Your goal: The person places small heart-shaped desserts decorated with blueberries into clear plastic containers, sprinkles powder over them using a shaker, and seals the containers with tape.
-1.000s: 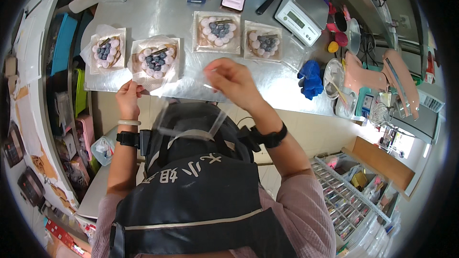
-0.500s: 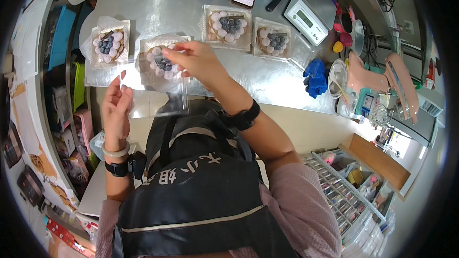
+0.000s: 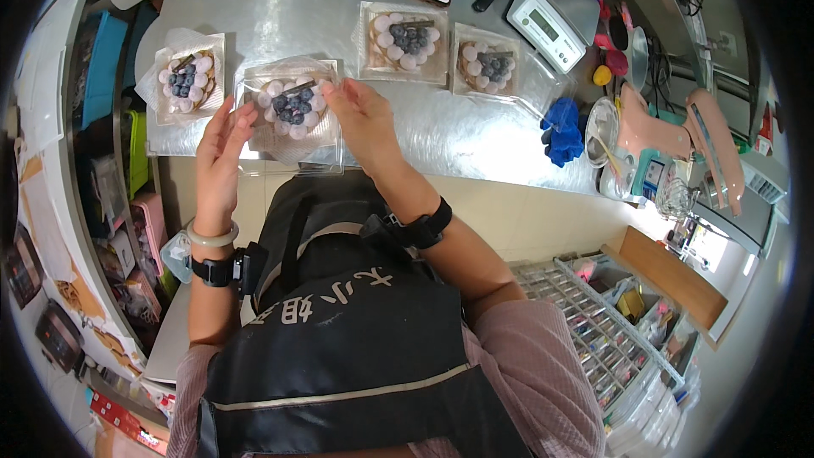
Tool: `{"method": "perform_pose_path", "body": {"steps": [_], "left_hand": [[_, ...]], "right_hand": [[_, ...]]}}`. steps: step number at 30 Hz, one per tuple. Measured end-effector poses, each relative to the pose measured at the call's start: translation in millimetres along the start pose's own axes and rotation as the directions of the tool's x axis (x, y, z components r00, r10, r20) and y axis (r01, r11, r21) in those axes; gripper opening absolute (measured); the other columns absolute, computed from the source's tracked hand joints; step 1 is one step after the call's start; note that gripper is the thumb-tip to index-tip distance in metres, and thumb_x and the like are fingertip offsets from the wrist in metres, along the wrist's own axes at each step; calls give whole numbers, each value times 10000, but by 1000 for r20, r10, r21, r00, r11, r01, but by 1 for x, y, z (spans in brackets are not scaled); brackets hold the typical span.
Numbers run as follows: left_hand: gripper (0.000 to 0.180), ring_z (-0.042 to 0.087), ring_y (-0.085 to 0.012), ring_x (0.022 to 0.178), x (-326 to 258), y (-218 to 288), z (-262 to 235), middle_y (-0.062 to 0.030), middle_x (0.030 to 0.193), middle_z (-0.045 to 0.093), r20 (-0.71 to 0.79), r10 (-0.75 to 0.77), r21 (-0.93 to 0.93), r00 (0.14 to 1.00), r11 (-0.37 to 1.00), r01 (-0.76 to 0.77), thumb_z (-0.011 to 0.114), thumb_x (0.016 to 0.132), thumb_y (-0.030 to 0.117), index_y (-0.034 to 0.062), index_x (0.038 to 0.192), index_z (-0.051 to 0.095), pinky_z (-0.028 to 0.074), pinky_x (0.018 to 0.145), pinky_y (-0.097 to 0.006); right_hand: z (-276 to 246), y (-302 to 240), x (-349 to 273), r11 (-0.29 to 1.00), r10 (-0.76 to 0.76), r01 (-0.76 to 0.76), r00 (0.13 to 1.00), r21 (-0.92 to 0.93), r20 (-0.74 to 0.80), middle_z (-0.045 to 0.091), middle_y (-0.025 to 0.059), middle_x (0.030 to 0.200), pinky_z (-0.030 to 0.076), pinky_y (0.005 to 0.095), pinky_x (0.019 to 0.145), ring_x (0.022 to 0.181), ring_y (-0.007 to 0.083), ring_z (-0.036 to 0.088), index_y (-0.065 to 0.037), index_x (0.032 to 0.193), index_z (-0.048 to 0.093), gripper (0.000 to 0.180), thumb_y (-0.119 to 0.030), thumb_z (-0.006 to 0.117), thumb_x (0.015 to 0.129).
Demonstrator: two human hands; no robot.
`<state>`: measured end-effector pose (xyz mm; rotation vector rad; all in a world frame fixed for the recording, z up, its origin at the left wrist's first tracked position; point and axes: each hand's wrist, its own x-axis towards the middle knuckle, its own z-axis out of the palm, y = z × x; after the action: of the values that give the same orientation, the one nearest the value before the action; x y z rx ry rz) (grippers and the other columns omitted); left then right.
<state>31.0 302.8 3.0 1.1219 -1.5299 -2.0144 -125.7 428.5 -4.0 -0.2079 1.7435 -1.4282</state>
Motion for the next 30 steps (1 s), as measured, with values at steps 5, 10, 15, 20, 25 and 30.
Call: {"method": "perform_pose_path", "body": {"steps": [5, 10, 15, 20, 25, 30], "left_hand": [[426, 507, -199, 1080, 8, -16, 1, -150, 1166, 524, -78, 39, 44, 996, 998, -36, 479, 910, 171, -40, 1263, 369, 383, 921, -292], [450, 519, -196, 1056, 4, -2, -7, -153, 1156, 529, -116, 31, 28, 993, 999, -28, 485, 908, 199, -49, 1263, 366, 403, 892, -290], [459, 538, -191, 1016, -9, 17, -10, -153, 1121, 540, -158, 49, 55, 986, 998, -41, 489, 906, 186, -56, 1270, 349, 420, 856, -275], [457, 529, -191, 1032, -8, 8, 1, -153, 1117, 537, -95, 76, 70, 993, 995, -69, 514, 889, 129, -67, 1266, 346, 398, 900, -283], [451, 511, -183, 1053, 0, -11, 6, -161, 1141, 525, -109, 95, 34, 990, 995, -91, 505, 897, 163, -56, 1264, 361, 385, 915, -284], [430, 538, -164, 919, 13, -24, 1, -127, 1025, 546, -143, 161, 282, 977, 953, -116, 544, 873, 185, -62, 1208, 435, 443, 776, -247]], "right_hand": [[12, -6, -6, 998, -57, 54, 988, -27, -141, 601, 95, 968, 443, 243, 739, 875, 120, 549, 104, 1177, 433, 524, -272, 589, 848], [25, -28, -11, 994, 0, 1, 1000, 109, -12, 566, 119, 1040, 453, 252, 756, 911, 166, 566, 78, 1259, 330, 568, -252, 567, 862], [33, -5, -20, 993, -53, 53, 999, 106, -1, 517, 100, 1089, 413, 239, 819, 1005, 145, 507, 63, 1259, 333, 536, -249, 542, 876], [24, 5, -26, 996, -68, 63, 993, -58, -93, 479, 157, 1180, 349, 258, 920, 1092, 181, 458, 90, 1275, 301, 588, -305, 506, 890], [16, 11, -19, 982, -100, 80, 989, -173, -113, 460, 189, 1205, 347, 273, 925, 1097, 203, 459, 108, 1239, 354, 596, -339, 514, 878], [14, 14, -4, 941, -136, 85, 982, -327, -135, 475, 186, 1151, 407, 274, 831, 964, 201, 520, 82, 1191, 446, 559, -353, 544, 854]]}}
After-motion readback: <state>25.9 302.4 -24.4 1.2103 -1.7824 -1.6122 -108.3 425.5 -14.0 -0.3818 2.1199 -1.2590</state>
